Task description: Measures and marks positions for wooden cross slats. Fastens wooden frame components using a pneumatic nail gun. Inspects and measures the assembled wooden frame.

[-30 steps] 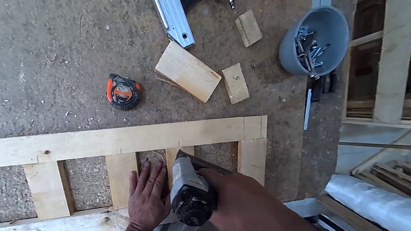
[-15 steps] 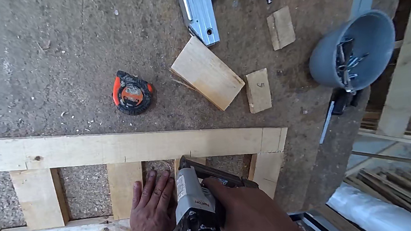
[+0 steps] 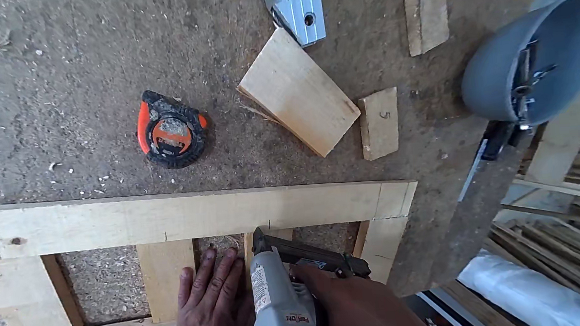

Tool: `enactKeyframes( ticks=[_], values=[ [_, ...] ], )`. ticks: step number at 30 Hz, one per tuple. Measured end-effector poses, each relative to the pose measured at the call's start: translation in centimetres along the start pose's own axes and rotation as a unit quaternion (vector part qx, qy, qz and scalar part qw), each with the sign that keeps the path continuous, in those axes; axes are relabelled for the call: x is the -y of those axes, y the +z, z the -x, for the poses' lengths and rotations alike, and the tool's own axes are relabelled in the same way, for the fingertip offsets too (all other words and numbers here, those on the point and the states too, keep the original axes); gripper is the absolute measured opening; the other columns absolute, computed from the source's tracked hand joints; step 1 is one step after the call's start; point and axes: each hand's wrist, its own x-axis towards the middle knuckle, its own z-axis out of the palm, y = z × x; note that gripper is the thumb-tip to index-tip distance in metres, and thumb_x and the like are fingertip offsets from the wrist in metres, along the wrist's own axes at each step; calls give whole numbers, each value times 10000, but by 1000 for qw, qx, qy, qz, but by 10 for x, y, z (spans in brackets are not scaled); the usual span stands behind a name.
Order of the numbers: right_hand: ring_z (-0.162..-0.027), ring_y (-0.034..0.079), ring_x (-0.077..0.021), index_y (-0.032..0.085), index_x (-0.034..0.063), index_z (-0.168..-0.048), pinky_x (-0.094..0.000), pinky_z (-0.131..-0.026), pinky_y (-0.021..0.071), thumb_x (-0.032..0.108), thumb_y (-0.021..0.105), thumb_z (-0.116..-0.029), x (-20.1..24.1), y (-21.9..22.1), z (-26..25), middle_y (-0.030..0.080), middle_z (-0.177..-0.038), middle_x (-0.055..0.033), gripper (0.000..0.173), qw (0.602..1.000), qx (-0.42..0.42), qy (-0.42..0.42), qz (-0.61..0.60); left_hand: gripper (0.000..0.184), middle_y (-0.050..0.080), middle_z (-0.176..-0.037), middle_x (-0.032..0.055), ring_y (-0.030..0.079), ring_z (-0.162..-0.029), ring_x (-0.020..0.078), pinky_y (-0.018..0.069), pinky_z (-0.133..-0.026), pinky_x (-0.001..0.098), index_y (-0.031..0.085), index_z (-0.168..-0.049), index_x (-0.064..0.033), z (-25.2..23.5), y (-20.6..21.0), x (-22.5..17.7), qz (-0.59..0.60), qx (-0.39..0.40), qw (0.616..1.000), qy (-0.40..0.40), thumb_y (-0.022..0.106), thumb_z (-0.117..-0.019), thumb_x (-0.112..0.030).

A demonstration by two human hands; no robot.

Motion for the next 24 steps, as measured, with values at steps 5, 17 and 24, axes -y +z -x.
enactKeyframes(
  ticks=[5,17,24],
  values=[
    [-783,719,-367,567,193,-1359,-582,-615,550,395,754,-821,0,-5,-4,715,-853,-113,604,1000,0,-13,6,235,739,-1148,48,664,-1143,236,505,-975,438,673,-1145,-172,-61,-43,3,60,-67,996,-7,523,-1043,-322],
    [-861,710,-388,548,90,-1245,-580,-644,551,289,699,-847,5,-14,-10,685,-905,-155,470,999,15,-33,25,244,744,-1021,100,701,-948,311,547,-740,470,730,-1109,-121,-162,-5,25,-51,-47,990,123,533,-983,-189],
    [-881,719,-387,473,117,-1431,-571,-669,564,254,649,-896,6,-4,-4,705,-948,-155,579,999,0,-38,30,276,723,-916,104,697,-904,322,545,-738,476,732,-1035,-115,-162,-3,22,-87,-21,990,106,482,-969,-211]
  ],
)
